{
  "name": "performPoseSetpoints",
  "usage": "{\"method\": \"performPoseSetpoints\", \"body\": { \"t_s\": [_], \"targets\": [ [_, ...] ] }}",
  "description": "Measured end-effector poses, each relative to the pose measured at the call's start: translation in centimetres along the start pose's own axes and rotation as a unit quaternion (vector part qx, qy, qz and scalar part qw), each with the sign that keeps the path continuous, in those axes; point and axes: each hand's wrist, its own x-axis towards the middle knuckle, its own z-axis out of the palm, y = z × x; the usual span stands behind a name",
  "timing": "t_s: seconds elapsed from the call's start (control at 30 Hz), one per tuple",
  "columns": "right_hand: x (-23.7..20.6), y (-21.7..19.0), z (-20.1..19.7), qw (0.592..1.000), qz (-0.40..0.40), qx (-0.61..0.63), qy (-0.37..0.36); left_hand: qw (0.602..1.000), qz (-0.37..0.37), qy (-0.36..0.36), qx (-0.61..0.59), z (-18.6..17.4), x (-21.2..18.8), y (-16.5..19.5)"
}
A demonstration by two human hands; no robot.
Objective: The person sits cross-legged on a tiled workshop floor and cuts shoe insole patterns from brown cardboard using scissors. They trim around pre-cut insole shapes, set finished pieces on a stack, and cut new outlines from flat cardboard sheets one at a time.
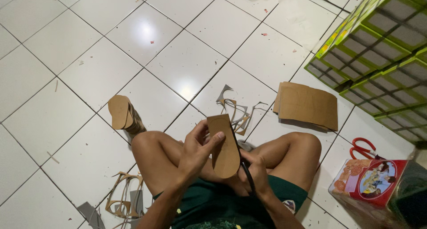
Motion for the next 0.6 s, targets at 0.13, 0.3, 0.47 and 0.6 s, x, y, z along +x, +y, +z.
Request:
{"method": "performPoseSetpoints", "body": {
  "t_s": [0.13,0.3,0.47,0.6],
  "targets": [
    [0.2,-0.3,0.0,0.999,-0.049,-0.011,0.008,0.998,-0.026,0.043,0.024,0.6,-0.1,0.5],
    [0.7,-0.2,-0.2,0.998,0.002,0.064,-0.005,0.999,-0.025,0.0,0.042,1.5,-1.3,1.2],
    [0.8,0.4,-0.4,0.999,-0.027,0.045,-0.007,0.999,-0.025,-0.013,0.039,1.7,-1.3,1.2],
    [0.2,0.8,-0.5,0.999,0.028,0.039,0.002,0.998,-0.046,-0.015,0.039,1.6,-1.2,0.9]
  ]
}}
